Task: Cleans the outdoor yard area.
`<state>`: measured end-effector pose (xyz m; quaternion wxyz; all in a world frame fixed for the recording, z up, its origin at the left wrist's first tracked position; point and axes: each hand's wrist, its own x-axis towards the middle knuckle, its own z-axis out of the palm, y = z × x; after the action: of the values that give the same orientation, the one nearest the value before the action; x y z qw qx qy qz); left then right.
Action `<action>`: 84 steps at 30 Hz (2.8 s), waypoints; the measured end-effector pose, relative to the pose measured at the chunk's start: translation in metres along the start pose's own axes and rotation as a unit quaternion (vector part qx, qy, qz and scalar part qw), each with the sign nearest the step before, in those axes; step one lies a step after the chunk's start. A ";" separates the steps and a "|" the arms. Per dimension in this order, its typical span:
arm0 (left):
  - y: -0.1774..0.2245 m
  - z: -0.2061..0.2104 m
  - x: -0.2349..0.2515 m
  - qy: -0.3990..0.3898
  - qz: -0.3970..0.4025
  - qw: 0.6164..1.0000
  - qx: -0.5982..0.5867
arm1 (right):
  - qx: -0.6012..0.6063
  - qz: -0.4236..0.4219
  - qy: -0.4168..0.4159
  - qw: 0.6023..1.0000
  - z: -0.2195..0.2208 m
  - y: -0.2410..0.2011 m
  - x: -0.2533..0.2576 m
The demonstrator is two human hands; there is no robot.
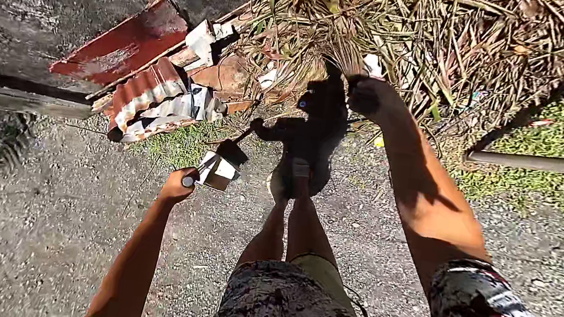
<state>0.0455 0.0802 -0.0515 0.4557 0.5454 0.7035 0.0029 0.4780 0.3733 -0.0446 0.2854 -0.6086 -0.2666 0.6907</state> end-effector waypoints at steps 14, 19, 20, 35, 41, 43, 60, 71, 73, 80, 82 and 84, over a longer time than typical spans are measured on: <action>0.050 0.008 0.052 -0.108 0.011 0.993 0.053 | -0.489 -0.068 0.116 0.862 -0.175 0.039 -0.159; 0.092 0.023 0.073 -0.154 0.037 0.984 0.078 | -0.115 0.057 0.221 0.967 -0.196 0.144 -0.248; 0.096 0.029 0.077 -0.155 0.057 0.984 0.064 | -0.015 0.076 0.263 0.962 -0.191 0.160 -0.260; 0.248 0.061 0.116 -0.218 0.084 0.946 0.224 | 0.282 0.133 0.288 0.906 -0.269 0.180 -0.119; 0.335 0.122 0.124 -0.244 0.091 0.930 0.258 | 0.261 0.072 -0.024 0.962 -0.236 0.081 -0.065; 0.376 0.149 0.123 -0.268 0.129 0.919 0.260 | 0.207 0.058 -0.090 0.973 -0.255 0.066 -0.084; 0.713 0.374 0.171 -0.409 0.336 0.764 0.369 | -0.053 0.235 0.190 0.952 -0.557 0.219 -0.368; 0.929 0.617 0.121 -0.486 0.408 0.492 0.597 | 0.456 0.274 0.492 0.689 -0.588 0.404 -0.506; 0.972 0.656 0.104 -0.501 0.425 0.452 0.604 | 0.523 0.274 0.513 0.624 -0.587 0.412 -0.520; 1.089 0.785 0.062 -0.488 0.459 0.383 0.636 | 0.736 0.203 0.548 0.341 -0.586 0.397 -0.532; 1.115 0.825 0.057 -0.484 0.488 0.373 0.623 | 0.749 0.183 0.544 0.331 -0.598 0.404 -0.539; 1.140 0.862 0.045 -0.492 0.508 0.379 0.596 | 0.775 0.133 0.569 0.240 -0.615 0.409 -0.543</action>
<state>1.4733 0.1522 -0.0128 0.1927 0.8374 -0.2329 -0.4553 1.1125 -0.2882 -0.0357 0.6000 -0.3535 0.7148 0.0645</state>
